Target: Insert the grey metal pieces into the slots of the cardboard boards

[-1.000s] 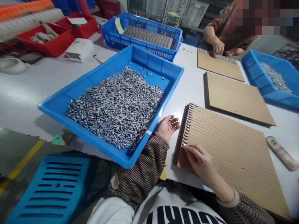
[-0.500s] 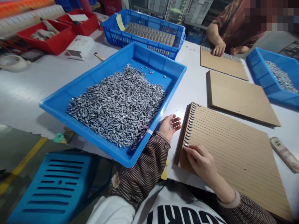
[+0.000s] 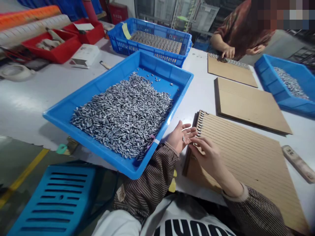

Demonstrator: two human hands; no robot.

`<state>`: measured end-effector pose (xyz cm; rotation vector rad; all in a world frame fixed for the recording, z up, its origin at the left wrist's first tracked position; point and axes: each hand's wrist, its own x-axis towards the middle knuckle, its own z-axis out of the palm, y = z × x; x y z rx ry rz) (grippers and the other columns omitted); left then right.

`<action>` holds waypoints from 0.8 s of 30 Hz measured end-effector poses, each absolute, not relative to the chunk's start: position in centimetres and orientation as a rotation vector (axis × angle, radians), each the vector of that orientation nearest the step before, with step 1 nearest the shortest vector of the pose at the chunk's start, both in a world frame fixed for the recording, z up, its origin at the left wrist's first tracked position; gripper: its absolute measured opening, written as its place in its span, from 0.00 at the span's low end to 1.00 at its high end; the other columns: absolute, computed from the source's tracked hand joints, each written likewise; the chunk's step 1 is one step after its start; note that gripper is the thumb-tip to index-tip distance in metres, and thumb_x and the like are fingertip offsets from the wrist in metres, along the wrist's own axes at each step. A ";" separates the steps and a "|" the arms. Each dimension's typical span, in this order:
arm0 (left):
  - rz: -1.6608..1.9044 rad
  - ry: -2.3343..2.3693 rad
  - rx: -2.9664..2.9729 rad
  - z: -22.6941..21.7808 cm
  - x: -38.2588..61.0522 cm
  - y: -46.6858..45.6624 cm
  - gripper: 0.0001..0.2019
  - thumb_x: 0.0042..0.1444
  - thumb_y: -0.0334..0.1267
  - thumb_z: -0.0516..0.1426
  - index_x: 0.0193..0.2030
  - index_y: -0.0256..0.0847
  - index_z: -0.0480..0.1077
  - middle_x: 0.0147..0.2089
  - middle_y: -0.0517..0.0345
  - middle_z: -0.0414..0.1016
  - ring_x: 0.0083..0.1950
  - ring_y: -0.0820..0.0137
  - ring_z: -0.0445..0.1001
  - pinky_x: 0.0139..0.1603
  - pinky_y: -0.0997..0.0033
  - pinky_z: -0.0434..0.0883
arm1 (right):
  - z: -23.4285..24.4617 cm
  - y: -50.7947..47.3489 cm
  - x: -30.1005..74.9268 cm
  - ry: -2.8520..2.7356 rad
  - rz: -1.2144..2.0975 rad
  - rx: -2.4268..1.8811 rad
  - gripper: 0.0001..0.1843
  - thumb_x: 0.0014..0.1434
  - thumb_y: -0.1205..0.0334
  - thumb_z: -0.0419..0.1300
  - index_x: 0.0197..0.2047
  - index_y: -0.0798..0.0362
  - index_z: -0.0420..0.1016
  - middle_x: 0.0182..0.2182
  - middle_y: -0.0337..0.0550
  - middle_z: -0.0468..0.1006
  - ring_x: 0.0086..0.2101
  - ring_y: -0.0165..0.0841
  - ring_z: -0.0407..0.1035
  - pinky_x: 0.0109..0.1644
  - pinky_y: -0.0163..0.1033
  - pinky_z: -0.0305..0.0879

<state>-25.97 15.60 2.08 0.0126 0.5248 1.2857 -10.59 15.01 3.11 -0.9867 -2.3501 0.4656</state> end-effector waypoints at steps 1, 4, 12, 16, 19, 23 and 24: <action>1.287 0.536 0.022 2.1 -26.0 15.6 0.22 0.62 0.55 0.47 0.45 0.36 0.65 0.48 0.40 0.73 0.47 0.62 0.76 0.48 0.63 0.70 | 3.0 15.5 -11.5 -2.341 0.524 -0.978 0.11 0.63 0.62 0.56 0.47 0.49 0.74 0.40 0.47 0.76 0.39 0.36 0.72 0.40 0.41 0.71; 1.303 0.600 0.042 2.2 -25.9 15.5 0.25 0.61 0.58 0.45 0.47 0.36 0.65 0.53 0.37 0.71 0.52 0.59 0.74 0.53 0.58 0.69 | 2.2 16.4 -13.2 -2.274 0.698 -0.989 0.11 0.62 0.61 0.57 0.47 0.50 0.75 0.41 0.47 0.75 0.39 0.36 0.71 0.38 0.41 0.71; 1.407 0.697 0.257 1.6 -24.2 15.2 0.29 0.61 0.59 0.46 0.58 0.38 0.64 0.62 0.40 0.65 0.66 0.57 0.61 0.66 0.54 0.56 | 2.3 16.9 -11.1 -2.187 0.863 -1.068 0.11 0.62 0.58 0.57 0.44 0.51 0.76 0.38 0.45 0.78 0.34 0.34 0.72 0.38 0.39 0.70; 1.471 0.968 0.604 3.3 -23.5 12.2 0.22 0.57 0.50 0.57 0.54 0.40 0.68 0.56 0.44 0.71 0.59 0.61 0.68 0.63 0.57 0.61 | 2.9 15.1 -7.2 -2.110 0.909 -1.134 0.12 0.60 0.57 0.60 0.46 0.50 0.74 0.38 0.45 0.79 0.35 0.35 0.74 0.36 0.36 0.72; 1.393 0.897 0.861 7.1 -24.5 8.7 0.17 0.59 0.46 0.57 0.52 0.42 0.70 0.52 0.45 0.73 0.53 0.63 0.72 0.56 0.61 0.68 | 2.6 13.0 -4.7 -2.255 0.939 -1.039 0.13 0.60 0.58 0.59 0.47 0.49 0.75 0.39 0.46 0.80 0.32 0.36 0.75 0.30 0.34 0.73; 1.307 0.932 1.074 11.9 -28.6 6.0 0.15 0.62 0.45 0.53 0.51 0.42 0.72 0.46 0.47 0.76 0.48 0.63 0.75 0.51 0.63 0.70 | 1.8 11.1 -3.9 -2.347 0.852 -0.979 0.10 0.61 0.58 0.57 0.43 0.48 0.76 0.35 0.43 0.80 0.29 0.34 0.75 0.27 0.32 0.71; 1.288 1.063 1.189 12.5 -30.1 6.1 0.14 0.61 0.44 0.54 0.49 0.42 0.74 0.45 0.48 0.77 0.47 0.63 0.75 0.52 0.63 0.69 | 1.6 10.9 -4.0 -2.355 0.838 -0.978 0.09 0.61 0.58 0.57 0.42 0.48 0.76 0.35 0.43 0.80 0.31 0.34 0.76 0.29 0.33 0.72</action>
